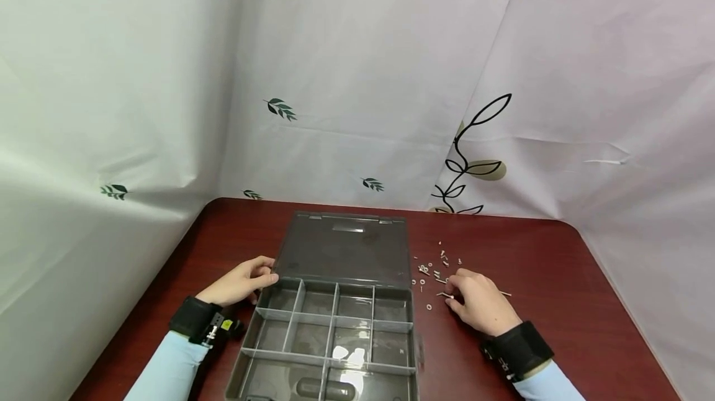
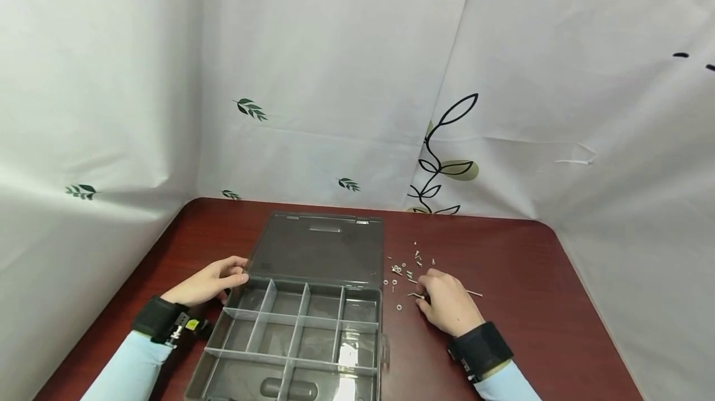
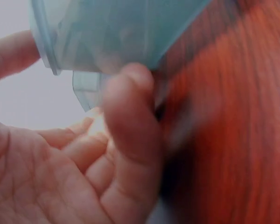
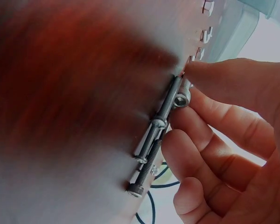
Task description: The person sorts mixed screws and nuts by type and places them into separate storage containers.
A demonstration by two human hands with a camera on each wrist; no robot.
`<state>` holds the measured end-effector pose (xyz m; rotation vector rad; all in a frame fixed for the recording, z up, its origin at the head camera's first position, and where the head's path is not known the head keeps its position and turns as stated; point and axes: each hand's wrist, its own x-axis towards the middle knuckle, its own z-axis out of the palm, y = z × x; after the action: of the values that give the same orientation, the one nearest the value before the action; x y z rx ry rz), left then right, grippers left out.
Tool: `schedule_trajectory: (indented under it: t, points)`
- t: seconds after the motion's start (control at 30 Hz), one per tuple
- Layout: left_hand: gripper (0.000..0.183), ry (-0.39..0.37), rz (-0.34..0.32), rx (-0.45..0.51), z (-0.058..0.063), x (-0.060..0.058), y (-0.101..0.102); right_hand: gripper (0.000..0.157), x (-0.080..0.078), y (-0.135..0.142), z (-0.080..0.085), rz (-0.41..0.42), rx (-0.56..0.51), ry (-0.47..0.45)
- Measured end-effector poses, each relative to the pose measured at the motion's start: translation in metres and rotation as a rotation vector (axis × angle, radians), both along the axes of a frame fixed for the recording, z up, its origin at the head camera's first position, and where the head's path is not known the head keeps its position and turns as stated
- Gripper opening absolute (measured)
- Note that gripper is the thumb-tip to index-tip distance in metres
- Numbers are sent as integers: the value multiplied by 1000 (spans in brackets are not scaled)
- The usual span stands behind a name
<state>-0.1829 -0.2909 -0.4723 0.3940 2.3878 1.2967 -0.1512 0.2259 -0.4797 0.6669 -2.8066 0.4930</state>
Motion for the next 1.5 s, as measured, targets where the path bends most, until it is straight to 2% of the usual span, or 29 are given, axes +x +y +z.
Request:
schedule_trajectory:
  t: [0.1, 0.2, 0.37, 0.5, 0.63, 0.87, 1.07, 1.47, 1.5]
  points:
    - [72, -8, -37, 65, -5, -1, -6, 17, 0, -1, 0, -4, -9, -25]
    - [74, -1, -62, 89, -7, -1, -10, 17, -1, -2, 0, -11, -17, -44]
    - [72, 29, -35, 85, -9, -1, -8, 20, -2, -3, 0, -19, -20, -58]
    - [71, 66, -16, 111, -11, 0, -4, 23, -3, 0, -1, -19, -46, -10]
    - [72, 69, 4, 122, -12, 0, -1, 26, -3, 0, 3, -12, -100, 55]
    - [73, 57, 34, 73, -13, 0, 0, 27, -2, -19, 28, 77, -191, 115]
    - [72, 59, 27, 67, -15, -2, 0, 25, 0, -43, 48, 159, -221, 113]
    - [72, 67, 15, 97, -19, -6, 2, 14, 11, -70, 57, 262, -225, 58]
    - [72, 66, 17, 99, -19, -6, 2, 18, 12, -70, 57, 261, -212, 47]
